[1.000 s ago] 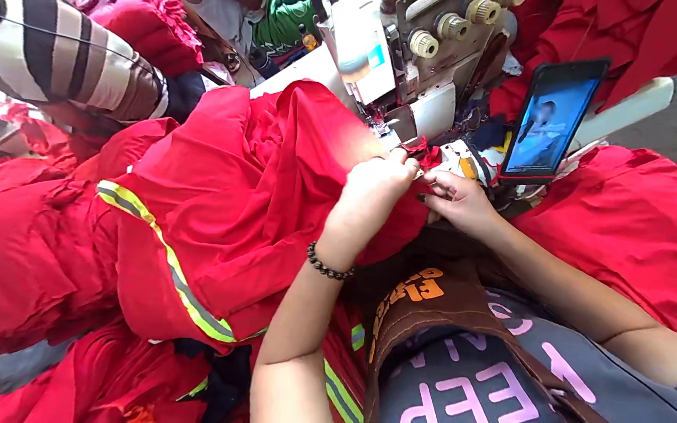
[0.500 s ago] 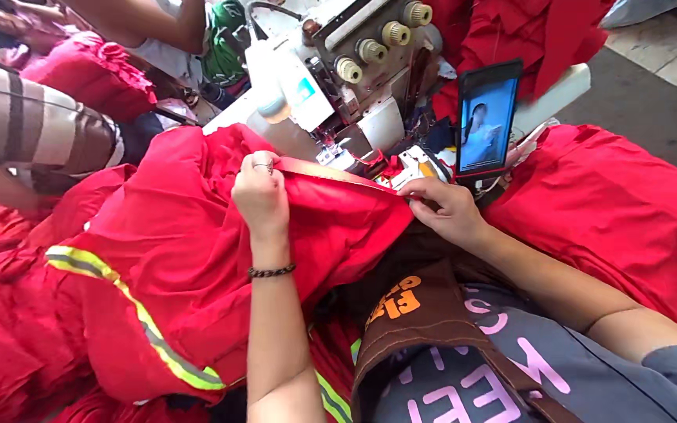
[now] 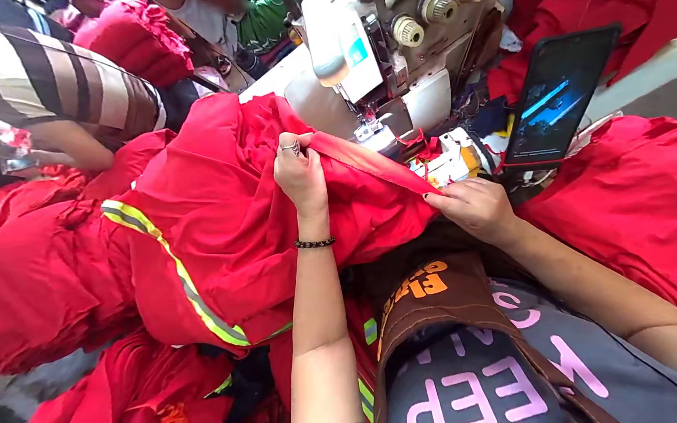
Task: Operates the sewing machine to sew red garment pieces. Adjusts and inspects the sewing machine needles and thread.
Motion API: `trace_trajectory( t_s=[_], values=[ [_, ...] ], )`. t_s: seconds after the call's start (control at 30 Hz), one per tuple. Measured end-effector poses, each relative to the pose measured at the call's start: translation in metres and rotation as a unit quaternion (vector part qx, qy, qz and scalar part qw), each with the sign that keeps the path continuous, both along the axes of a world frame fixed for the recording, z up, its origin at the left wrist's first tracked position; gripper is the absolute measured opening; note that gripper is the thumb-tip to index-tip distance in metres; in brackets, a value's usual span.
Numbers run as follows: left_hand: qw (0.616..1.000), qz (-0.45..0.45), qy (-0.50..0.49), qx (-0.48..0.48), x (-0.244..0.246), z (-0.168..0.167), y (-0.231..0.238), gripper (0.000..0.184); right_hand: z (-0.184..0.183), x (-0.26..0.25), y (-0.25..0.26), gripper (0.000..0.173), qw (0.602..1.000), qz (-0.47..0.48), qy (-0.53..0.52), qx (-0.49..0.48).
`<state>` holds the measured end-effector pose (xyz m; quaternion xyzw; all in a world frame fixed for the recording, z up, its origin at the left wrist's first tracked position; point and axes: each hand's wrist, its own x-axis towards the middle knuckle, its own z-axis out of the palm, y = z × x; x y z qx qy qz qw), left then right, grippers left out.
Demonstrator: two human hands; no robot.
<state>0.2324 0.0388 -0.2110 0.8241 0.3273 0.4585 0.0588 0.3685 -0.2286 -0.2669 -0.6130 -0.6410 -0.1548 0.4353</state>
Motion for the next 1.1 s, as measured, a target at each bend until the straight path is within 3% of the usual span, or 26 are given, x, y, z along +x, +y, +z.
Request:
trace_trajectory(
  t_s=[0.53, 0.9, 1.0, 1.1],
  values=[
    [0.999, 0.013, 0.038, 0.037, 0.0, 0.001, 0.001, 0.004, -0.001, -0.004, -0.001, 0.017, 1.0, 0.0, 0.022, -0.01],
    [0.999, -0.007, -0.034, -0.009, 0.003, -0.003, -0.002, 0.007, -0.002, -0.002, -0.003, 0.017, 1.0, -0.007, 0.0, -0.01],
    [0.999, -0.045, 0.012, -0.015, -0.016, 0.0, -0.022, 0.012, -0.01, -0.01, -0.008, 0.019, 0.999, -0.018, 0.011, -0.043],
    [0.999, -0.018, 0.026, -0.027, -0.017, -0.001, -0.018, 0.019, -0.015, -0.014, -0.006, 0.019, 0.995, -0.049, 0.023, -0.089]
  ],
)
